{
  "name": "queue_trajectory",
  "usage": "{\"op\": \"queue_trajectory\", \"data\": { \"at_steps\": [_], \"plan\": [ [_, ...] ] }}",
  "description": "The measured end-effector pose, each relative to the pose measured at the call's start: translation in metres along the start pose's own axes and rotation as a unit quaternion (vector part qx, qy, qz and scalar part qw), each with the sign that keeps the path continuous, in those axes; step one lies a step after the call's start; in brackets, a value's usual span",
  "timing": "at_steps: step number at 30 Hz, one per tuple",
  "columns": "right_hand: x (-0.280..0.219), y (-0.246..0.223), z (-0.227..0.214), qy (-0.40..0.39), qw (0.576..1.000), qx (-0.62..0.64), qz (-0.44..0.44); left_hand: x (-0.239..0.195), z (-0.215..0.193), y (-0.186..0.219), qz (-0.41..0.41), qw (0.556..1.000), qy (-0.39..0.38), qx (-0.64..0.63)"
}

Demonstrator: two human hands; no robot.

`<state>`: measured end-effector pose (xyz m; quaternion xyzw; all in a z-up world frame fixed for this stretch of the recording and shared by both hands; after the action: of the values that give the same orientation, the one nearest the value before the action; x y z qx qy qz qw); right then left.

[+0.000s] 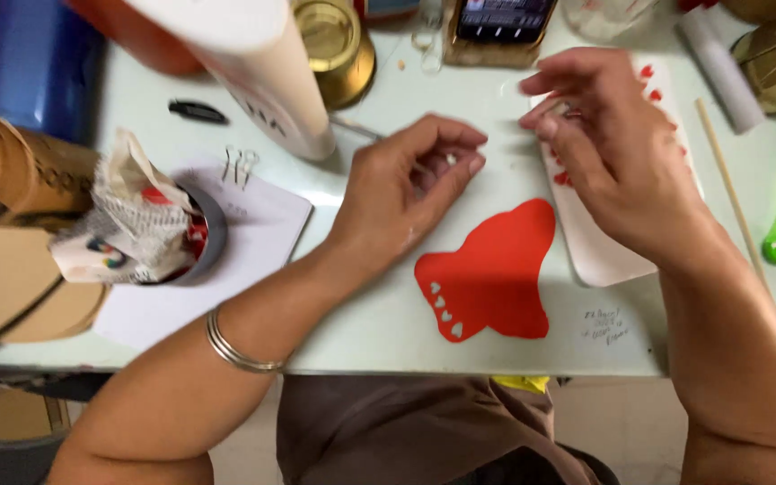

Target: Decorating a red bell-shaped craft item with small heart-shaped cutouts using glue and a roller.

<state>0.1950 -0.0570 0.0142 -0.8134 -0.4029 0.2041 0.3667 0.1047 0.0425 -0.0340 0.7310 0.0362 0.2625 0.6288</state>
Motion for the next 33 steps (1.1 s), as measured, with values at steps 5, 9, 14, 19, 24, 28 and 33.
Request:
{"op": "queue_trajectory", "data": {
  "at_steps": [5,9,14,19,24,28,33],
  "plan": [
    [-0.036,0.000,-0.006,0.062,0.991,-0.087,-0.077,0.005,-0.007,-0.009,-0.001,1.000,0.010,0.009],
    [-0.059,0.005,0.008,0.054,0.988,-0.099,-0.106,0.006,-0.008,-0.016,0.063,0.998,0.023,0.003],
    [-0.074,-0.009,0.038,-0.017,0.988,-0.102,-0.117,0.007,-0.007,-0.019,0.101,0.994,0.032,0.029],
    [-0.091,-0.030,0.068,-0.034,0.951,-0.148,-0.269,0.008,-0.008,-0.023,0.101,0.989,0.053,0.089],
    [-0.091,-0.028,0.079,-0.028,0.941,-0.185,-0.281,0.010,-0.009,-0.030,0.104,0.985,0.072,0.120],
    [-0.090,-0.025,0.086,-0.037,0.933,-0.211,-0.289,0.012,-0.009,-0.033,0.087,0.985,0.080,0.126],
    [-0.088,-0.036,0.087,-0.040,0.927,-0.203,-0.314,0.012,-0.006,-0.030,0.119,0.988,0.066,0.073]
  ]
}}
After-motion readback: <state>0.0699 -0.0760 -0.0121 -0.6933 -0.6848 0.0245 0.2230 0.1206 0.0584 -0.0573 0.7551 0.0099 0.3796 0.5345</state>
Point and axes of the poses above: each hand's wrist, its own x-axis towards the middle knuckle, its own z-axis out of the palm, y = z × x, the point moved 8 cm from there along x, towards the middle knuckle, and after that the axes turned 9 degrees about z, right-handed, at the moved point
